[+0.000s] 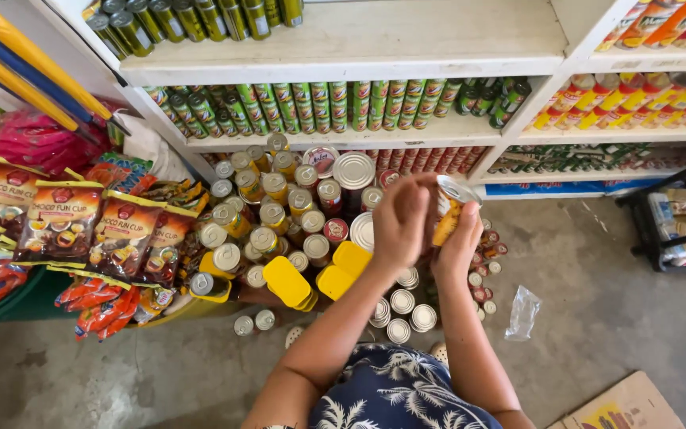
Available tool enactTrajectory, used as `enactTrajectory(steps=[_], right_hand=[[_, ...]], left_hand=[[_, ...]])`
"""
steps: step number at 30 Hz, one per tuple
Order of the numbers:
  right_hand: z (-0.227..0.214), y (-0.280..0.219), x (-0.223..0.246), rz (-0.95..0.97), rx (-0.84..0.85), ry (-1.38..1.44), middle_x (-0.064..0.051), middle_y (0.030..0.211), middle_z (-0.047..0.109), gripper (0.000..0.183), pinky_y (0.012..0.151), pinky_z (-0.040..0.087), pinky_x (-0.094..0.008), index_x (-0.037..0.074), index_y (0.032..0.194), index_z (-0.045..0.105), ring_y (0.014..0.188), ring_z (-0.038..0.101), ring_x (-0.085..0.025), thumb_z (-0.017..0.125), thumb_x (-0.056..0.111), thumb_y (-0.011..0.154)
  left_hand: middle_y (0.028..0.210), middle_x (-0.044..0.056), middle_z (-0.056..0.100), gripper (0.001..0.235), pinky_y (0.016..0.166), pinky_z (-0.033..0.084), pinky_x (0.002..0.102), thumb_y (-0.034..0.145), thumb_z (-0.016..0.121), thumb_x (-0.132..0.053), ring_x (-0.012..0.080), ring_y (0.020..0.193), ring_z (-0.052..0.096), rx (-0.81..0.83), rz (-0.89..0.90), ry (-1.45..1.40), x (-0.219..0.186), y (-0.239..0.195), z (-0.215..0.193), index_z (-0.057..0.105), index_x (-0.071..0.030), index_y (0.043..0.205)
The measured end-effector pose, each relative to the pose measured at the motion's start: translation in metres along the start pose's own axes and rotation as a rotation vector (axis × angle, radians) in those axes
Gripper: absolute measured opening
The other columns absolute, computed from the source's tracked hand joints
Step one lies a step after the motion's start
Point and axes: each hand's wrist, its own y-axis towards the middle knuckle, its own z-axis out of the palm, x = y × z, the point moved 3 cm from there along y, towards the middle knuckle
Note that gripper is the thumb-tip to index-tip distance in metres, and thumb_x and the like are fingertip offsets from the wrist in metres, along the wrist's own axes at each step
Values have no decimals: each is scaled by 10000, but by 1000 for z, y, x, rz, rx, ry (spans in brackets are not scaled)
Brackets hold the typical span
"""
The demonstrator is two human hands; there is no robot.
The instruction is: The person wipes the exterior of canned goods with a brown cloth and places them on a shelf. The person handles multiple cans, wiping each one individually before stacking them on the shelf.
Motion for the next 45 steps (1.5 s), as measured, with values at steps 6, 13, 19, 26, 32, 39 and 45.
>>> enactTrajectory(steps=[6, 13, 19, 26, 32, 39, 45], right_hand=[[-10, 25, -39, 117, 215, 201, -128, 1289, 672, 627, 978, 587, -420, 150, 1440, 537, 1126, 692, -222, 392, 619, 1051], [8, 4, 7, 164, 140, 69, -129, 1445, 587, 625, 1162, 440, -423, 68, 1451, 547, 1303, 598, -233, 442, 544, 1060], [-8, 31, -36, 319, 245, 304, -182, 1141, 744, 591, 802, 650, -348, 59, 1257, 683, 905, 756, -265, 565, 579, 1001], [-11, 34, -48, 490, 83, 401, -148, 1024, 767, 699, 678, 638, -390, 73, 1189, 724, 766, 761, -239, 632, 669, 837], [3, 6, -2, 596, 211, 532, -174, 949, 764, 656, 722, 638, -317, 15, 1141, 700, 715, 747, -238, 625, 631, 930], [17, -2, 27, 554, 24, 369, -162, 1079, 762, 904, 779, 647, -380, 48, 1204, 717, 833, 765, -227, 561, 830, 778], [-9, 3, -50, 302, 183, 204, -134, 1111, 671, 726, 734, 631, -384, 190, 1343, 462, 879, 718, -236, 887, 183, 755]], left_hand=[[981, 74, 719, 282, 880, 517, 349, 1028, 657, -327, 171, 955, 637, -46, -253, -110, 39, 16, -3, 726, -63, 1099], [1132, 179, 693, 301, 924, 547, 446, 1065, 558, -287, 350, 1021, 693, -137, 193, 262, -5, -17, 1, 642, -42, 1218], [1287, 95, 703, 280, 1064, 516, 444, 991, 667, -292, 326, 1125, 693, -61, 575, 484, 0, -30, 9, 719, -124, 1208], [923, 70, 676, 293, 854, 521, 369, 1054, 593, -355, 231, 882, 652, 1, -119, 107, 4, 2, -1, 699, -86, 1104], [1228, 113, 691, 243, 1022, 496, 479, 1010, 620, -263, 381, 1141, 648, -10, 455, 475, -24, -45, 13, 716, -107, 1170], [1082, 100, 737, 260, 988, 490, 400, 1049, 584, -301, 265, 1043, 681, 46, -64, -185, 11, -1, -2, 720, -83, 1090], [1030, 55, 698, 229, 969, 482, 381, 1014, 655, -258, 177, 1016, 578, -92, -273, -114, 20, -4, -20, 718, -46, 1069]])
